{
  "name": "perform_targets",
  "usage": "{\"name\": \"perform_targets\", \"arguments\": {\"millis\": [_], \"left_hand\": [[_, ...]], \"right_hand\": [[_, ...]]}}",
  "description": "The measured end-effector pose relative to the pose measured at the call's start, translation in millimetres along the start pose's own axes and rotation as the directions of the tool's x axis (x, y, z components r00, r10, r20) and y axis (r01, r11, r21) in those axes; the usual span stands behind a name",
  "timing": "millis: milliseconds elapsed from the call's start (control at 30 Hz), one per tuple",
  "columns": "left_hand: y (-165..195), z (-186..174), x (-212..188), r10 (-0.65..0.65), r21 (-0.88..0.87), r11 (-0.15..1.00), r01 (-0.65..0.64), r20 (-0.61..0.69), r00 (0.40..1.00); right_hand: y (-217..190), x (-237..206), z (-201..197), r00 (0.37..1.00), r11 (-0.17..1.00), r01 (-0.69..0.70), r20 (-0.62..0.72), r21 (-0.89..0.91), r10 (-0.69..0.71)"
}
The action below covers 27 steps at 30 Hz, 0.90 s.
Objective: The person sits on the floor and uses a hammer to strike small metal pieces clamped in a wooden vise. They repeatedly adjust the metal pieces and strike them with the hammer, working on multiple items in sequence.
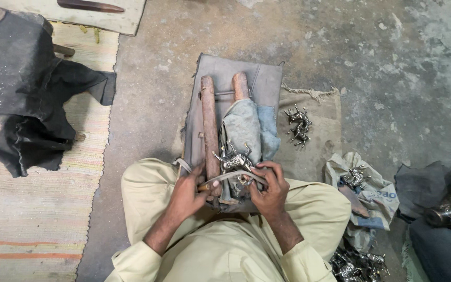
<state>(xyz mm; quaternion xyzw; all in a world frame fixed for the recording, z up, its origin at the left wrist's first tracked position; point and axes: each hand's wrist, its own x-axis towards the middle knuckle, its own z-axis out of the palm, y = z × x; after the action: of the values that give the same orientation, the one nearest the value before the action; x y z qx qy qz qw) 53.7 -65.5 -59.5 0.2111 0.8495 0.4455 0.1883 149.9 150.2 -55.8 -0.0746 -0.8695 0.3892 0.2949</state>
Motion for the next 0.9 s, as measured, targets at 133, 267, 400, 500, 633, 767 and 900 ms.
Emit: {"name": "perform_targets", "arguments": {"millis": [133,267,400,500,633,767,900], "left_hand": [[-0.2,13.4,7.0,-0.069,-0.13,0.989,0.072,0.03,0.997],[-4.8,22.9,8.2,0.061,-0.091,0.994,-0.066,-0.053,0.997],[-14.0,23.1,9.7,0.14,-0.106,0.983,-0.148,-0.081,0.987],[-20.8,10.9,13.2,0.152,-0.112,0.981,-0.158,-0.063,0.986],[-20.9,-5.8,16.8,-0.157,-0.044,0.986,0.16,0.053,0.986],[-19.2,-21.2,30.8,0.05,-0.041,0.997,-0.059,-0.189,0.981],[-3.2,-32.7,74.3,0.283,0.188,0.953,-0.236,-0.284,0.916]], "right_hand": [[7.0,-3.2,5.2,0.999,0.998,0.044,-0.026,0.036,-0.044],[12.6,-2.9,8.0,0.999,0.996,-0.014,-0.031,0.093,0.017],[12.0,-1.1,8.0,0.998,0.995,0.047,-0.04,0.093,-0.043],[8.5,-1.6,6.7,0.998,0.994,0.061,-0.036,0.087,-0.058],[5.0,-4.5,6.6,1.0,0.997,0.019,-0.018,0.08,-0.017],[3.3,-6.8,9.9,0.999,0.996,-0.011,-0.051,0.089,0.016],[2.3,-9.1,10.6,0.989,0.994,-0.015,-0.145,0.112,0.031]]}}
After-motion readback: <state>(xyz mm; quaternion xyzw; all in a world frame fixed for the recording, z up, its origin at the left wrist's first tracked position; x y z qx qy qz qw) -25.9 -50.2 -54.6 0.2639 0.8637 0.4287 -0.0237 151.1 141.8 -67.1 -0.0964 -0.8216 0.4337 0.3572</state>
